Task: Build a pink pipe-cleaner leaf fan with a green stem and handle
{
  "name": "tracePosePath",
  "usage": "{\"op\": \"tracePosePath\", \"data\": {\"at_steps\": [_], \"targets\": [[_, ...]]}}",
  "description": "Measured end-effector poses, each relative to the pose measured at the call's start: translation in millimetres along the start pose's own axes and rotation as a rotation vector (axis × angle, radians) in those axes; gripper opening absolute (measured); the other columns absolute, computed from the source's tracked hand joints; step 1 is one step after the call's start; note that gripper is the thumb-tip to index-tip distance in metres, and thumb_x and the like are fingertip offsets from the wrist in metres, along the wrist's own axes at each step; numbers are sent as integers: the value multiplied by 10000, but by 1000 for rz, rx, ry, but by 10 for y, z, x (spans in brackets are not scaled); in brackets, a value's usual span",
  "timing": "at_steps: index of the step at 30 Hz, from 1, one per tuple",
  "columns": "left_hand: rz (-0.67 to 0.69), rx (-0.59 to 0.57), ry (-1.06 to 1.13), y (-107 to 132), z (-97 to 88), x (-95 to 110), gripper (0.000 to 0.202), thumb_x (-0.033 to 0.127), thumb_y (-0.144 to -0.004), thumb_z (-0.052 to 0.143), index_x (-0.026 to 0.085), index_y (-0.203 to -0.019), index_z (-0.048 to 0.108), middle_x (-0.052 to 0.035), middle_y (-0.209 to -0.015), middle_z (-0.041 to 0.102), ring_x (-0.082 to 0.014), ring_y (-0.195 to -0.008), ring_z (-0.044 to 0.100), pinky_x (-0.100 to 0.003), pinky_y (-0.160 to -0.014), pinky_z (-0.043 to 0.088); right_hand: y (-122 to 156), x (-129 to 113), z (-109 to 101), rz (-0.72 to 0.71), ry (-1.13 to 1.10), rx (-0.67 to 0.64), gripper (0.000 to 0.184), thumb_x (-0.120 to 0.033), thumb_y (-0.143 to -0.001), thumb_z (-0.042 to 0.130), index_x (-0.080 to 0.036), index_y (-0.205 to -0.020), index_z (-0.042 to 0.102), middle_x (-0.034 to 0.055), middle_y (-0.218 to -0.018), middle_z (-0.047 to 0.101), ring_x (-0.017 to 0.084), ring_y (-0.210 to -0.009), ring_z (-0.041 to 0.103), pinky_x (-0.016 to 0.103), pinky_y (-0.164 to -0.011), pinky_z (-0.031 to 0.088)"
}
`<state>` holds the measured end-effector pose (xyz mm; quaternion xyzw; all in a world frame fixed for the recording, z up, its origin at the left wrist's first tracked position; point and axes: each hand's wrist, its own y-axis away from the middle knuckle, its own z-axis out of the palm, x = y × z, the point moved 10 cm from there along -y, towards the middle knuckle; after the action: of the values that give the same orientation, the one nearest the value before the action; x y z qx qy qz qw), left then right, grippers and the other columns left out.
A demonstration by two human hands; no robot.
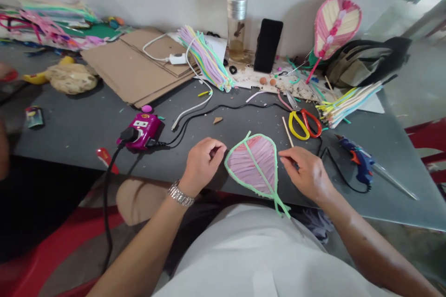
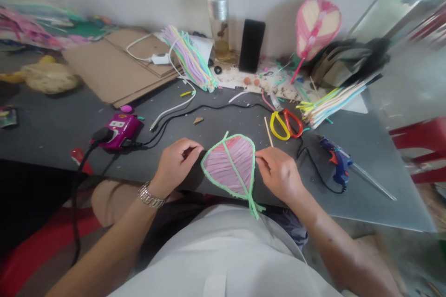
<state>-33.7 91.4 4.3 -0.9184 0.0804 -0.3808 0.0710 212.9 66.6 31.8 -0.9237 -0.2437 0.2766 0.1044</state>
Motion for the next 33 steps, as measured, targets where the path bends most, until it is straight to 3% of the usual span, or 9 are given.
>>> {"op": "tracePosePath", "data": {"at_steps": [4, 8, 10, 15, 19, 21, 24, 28, 33], "targets": [[13, -65, -47, 49, 48, 41, 261, 323, -941, 472, 205, -821, 671, -48, -802, 696, -185, -729, 613, -305, -702, 456, 14, 469, -272, 222, 201, 113, 158, -204, -931, 509, -179, -969, 660, 79, -886, 710, 212, -804, 652, 315, -756, 468], [7, -88, -101, 96, 87, 46, 247, 256, -885, 455, 225, -985, 679, -76, -972, 724, -224, -854, 658, -328, -741, 501, 7, 891, -582, 427, 401, 182, 166, -182, -897, 494, -183, -935, 655, 85, -908, 693, 225, -854, 633, 316, -779, 456], [9, -101, -128, 102, 125, 76, 290, 329, -887, 487, 210, -1083, 664, -93, -996, 714, -237, -848, 657, -344, -754, 518, -83, 994, -654, 476, 457, 180, 169, -176, -887, 497, -183, -955, 651, 105, -979, 689, 235, -918, 625, 331, -824, 459], [-39, -166, -294, 107, 216, 244, 476, 394, -852, 588, 162, -1266, 579, -123, -1031, 686, -288, -912, 667, -398, -816, 523, -426, 1171, -442, 657, 422, -47, 256, -238, -845, 613, -173, -1093, 606, 169, -1129, 669, 296, -1085, 605, 392, -893, 464], [-118, -241, -313, 71, 276, 275, 533, 296, -821, 644, 140, -1316, 526, -133, -1073, 670, -253, -859, 673, -369, -793, 512, -632, 1333, -323, 766, 311, -116, 448, -95, -703, 684, -111, -1140, 586, 210, -1048, 682, 357, -1028, 640, 447, -862, 464], [-126, -250, -283, 27, 274, 258, 568, 253, -782, 680, 147, -1315, 516, -98, -1002, 687, -239, -845, 673, -342, -772, 502, -687, 1474, -303, 825, 228, -130, 371, -94, -647, 722, -100, -1005, 625, 203, -948, 683, 377, -970, 649, 452, -815, 473], [-159, -291, -223, -23, 279, 176, 583, 185, -752, 668, 165, -1313, 510, -48, -905, 711, -224, -811, 679, -315, -736, 482, -696, 1619, -292, 901, 32, -149, 138, -122, -646, 701, -149, -744, 609, 103, -683, 627, 292, -755, 651, 376, -671, 482], [-198, -356, -156, -33, 290, 132, 567, 178, -758, 660, 173, -1306, 514, -23, -844, 723, -214, -777, 687, -301, -695, 462, -601, 1440, -344, 877, -303, -118, 114, -216, -683, 649, -193, -726, 546, 14, -617, 562, 158, -578, 566, 288, -567, 471], [-210, -284, -92, -17, 186, 186, 549, 215, -773, 676, 179, -1297, 517, -11, -834, 716, -197, -756, 671, -310, -718, 479, -280, 836, -432, 716, -798, -32, 365, -321, -603, 752, -206, -875, 536, -2, -700, 604, 147, -583, 569, 275, -549, 464]]}}
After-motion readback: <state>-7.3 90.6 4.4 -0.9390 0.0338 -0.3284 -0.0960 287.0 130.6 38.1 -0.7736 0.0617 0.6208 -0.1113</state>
